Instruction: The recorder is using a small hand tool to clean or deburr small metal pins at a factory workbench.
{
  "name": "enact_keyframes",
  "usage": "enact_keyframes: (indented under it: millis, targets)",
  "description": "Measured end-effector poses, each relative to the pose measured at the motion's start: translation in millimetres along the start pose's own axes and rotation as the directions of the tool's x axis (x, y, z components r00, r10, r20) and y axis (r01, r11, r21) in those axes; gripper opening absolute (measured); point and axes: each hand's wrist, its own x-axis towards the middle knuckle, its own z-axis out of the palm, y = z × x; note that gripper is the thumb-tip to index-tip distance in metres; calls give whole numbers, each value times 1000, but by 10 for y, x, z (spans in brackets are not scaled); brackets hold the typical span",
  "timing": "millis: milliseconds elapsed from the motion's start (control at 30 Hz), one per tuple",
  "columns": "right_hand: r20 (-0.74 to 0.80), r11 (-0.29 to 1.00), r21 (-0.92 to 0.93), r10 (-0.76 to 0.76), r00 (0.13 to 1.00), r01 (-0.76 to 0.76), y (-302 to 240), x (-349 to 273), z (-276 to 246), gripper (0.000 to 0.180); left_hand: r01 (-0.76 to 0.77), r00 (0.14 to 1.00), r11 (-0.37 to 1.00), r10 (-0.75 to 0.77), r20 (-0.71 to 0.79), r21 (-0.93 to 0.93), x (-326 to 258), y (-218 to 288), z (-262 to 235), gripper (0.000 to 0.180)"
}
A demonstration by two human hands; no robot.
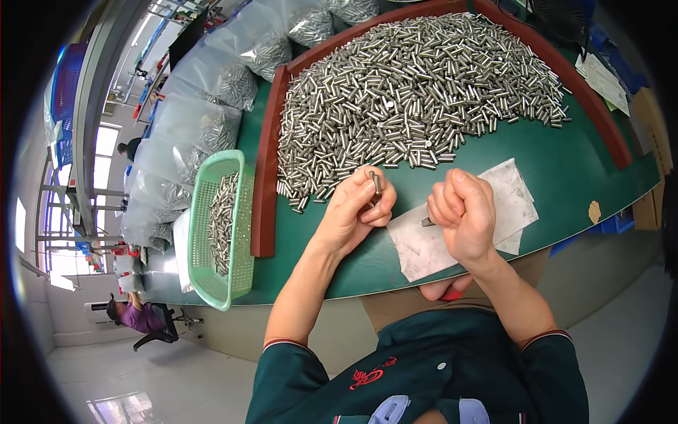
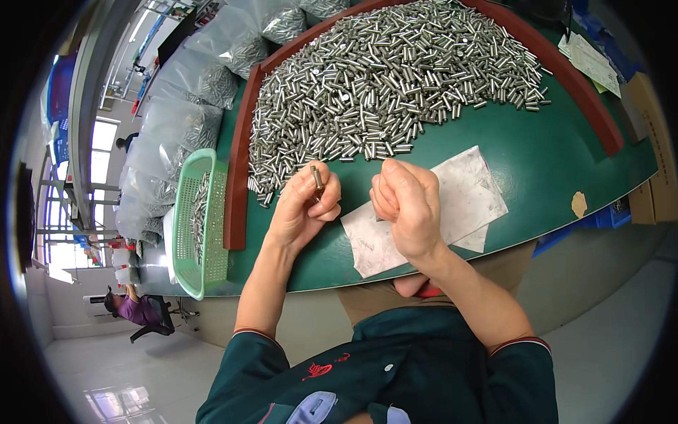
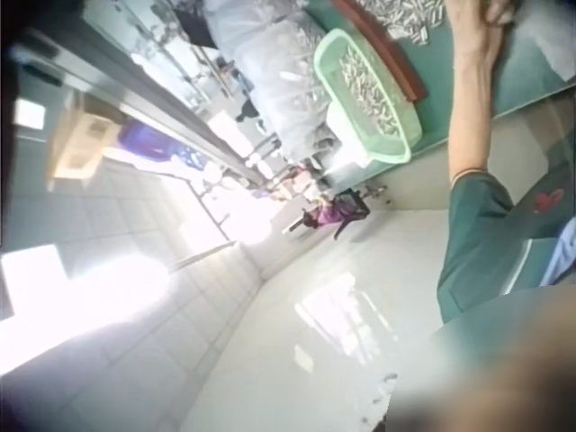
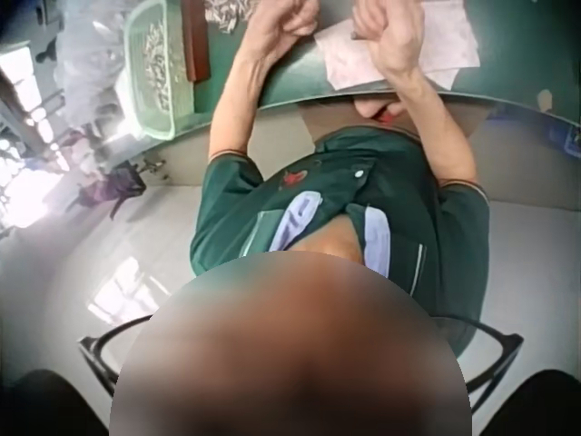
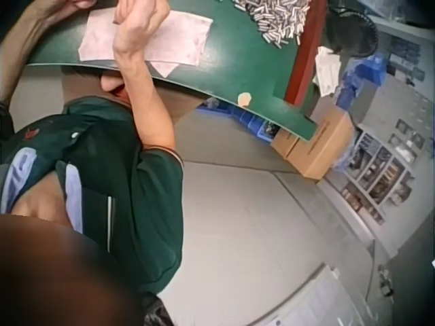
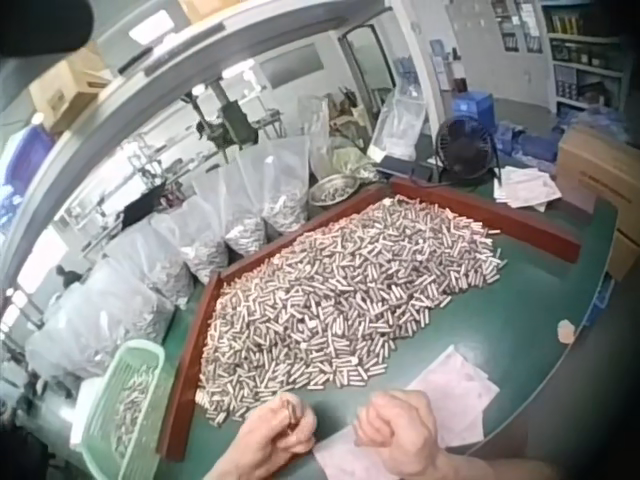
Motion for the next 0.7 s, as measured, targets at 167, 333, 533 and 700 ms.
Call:
enact_keyframes:
  millis: [167, 333, 533, 700]
  targets:
    - [-7, 1000, 19, 20, 1000, -20, 14, 11, -18, 39, 99, 986, 992, -108, -128, -79, -6, 26, 18, 20]
    - [-9, 998, 47, 39, 999, -38, 27, 19, 2, 39, 197, 957, 972, -220, -190, -128, -34, 45, -25, 23]
    - [21, 999, -23, 30, 999, -30, 12, 20, -15, 39, 191, 956, 977, -206, -208, -91, -11, 43, -32, 26]
    - [-7, 999, 31, 45, 999, -44, 16, 18, -22, 39, 191, 953, 968, -223, -205, -163, -22, 21, -90, 29]
